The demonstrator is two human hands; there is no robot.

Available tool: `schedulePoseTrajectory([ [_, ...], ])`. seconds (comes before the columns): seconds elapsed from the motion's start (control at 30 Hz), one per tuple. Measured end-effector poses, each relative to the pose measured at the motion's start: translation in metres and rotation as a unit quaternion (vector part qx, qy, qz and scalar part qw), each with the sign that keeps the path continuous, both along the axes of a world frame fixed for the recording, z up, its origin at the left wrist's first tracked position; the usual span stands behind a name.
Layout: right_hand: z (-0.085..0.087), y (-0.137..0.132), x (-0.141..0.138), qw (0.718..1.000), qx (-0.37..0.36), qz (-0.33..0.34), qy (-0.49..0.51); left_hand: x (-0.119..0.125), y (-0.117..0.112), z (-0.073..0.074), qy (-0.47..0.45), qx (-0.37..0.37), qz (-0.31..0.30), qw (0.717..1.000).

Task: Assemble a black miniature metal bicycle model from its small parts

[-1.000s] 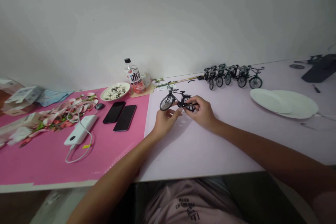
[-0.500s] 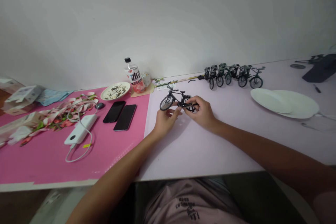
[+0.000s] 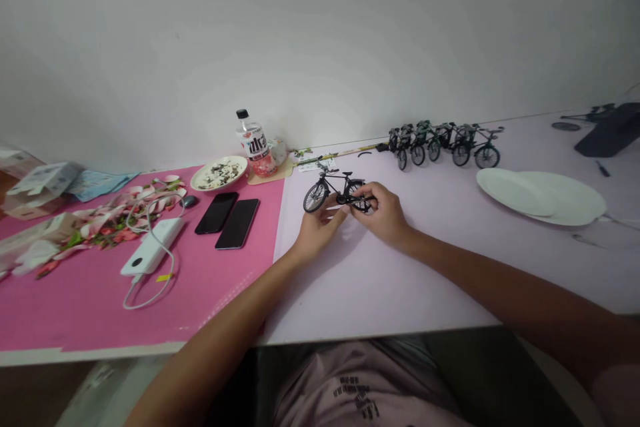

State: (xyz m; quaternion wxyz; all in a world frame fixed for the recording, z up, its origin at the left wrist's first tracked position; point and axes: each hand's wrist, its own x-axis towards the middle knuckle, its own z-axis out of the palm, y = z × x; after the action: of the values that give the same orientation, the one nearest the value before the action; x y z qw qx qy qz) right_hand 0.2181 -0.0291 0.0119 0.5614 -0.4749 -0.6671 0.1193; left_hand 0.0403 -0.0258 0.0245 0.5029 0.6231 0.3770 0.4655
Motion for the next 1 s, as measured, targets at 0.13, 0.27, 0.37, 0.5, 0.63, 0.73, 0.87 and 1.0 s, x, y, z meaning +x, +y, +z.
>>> schedulePoseTrajectory([
  [0.13, 0.002, -0.001, -0.002, 0.999, 0.008, 0.012, -0.035, 0.001, -0.001, -0.007, -0.038, -0.026, -0.063, 0.997],
  [0.27, 0.000, -0.002, -0.004, 0.996, -0.004, 0.041, -0.079, 0.000, 0.000, -0.010, -0.013, -0.039, -0.028, 0.999],
  [0.37, -0.004, -0.004, -0.006, 0.993, -0.025, 0.077, -0.083, -0.002, 0.003, -0.006, -0.026, -0.033, -0.018, 0.999],
  [0.5, -0.004, -0.009, -0.009, 0.988, -0.049, 0.121, -0.082, -0.006, 0.005, 0.000, -0.050, -0.075, -0.004, 0.996],
  [0.63, 0.004, -0.015, -0.006, 0.988, -0.071, 0.122, -0.068, -0.009, 0.008, 0.001, -0.081, -0.102, -0.001, 0.992],
  [0.73, 0.010, -0.014, -0.002, 0.989, -0.091, 0.107, -0.038, -0.010, 0.013, -0.002, -0.104, -0.114, -0.001, 0.988],
  [0.87, 0.009, -0.002, 0.005, 0.994, -0.092, 0.055, 0.039, -0.012, 0.017, -0.002, -0.094, -0.104, 0.017, 0.990],
  [1.0, 0.001, 0.012, 0.009, 0.983, -0.140, 0.050, 0.103, -0.013, 0.015, 0.001, -0.078, -0.077, 0.015, 0.994],
])
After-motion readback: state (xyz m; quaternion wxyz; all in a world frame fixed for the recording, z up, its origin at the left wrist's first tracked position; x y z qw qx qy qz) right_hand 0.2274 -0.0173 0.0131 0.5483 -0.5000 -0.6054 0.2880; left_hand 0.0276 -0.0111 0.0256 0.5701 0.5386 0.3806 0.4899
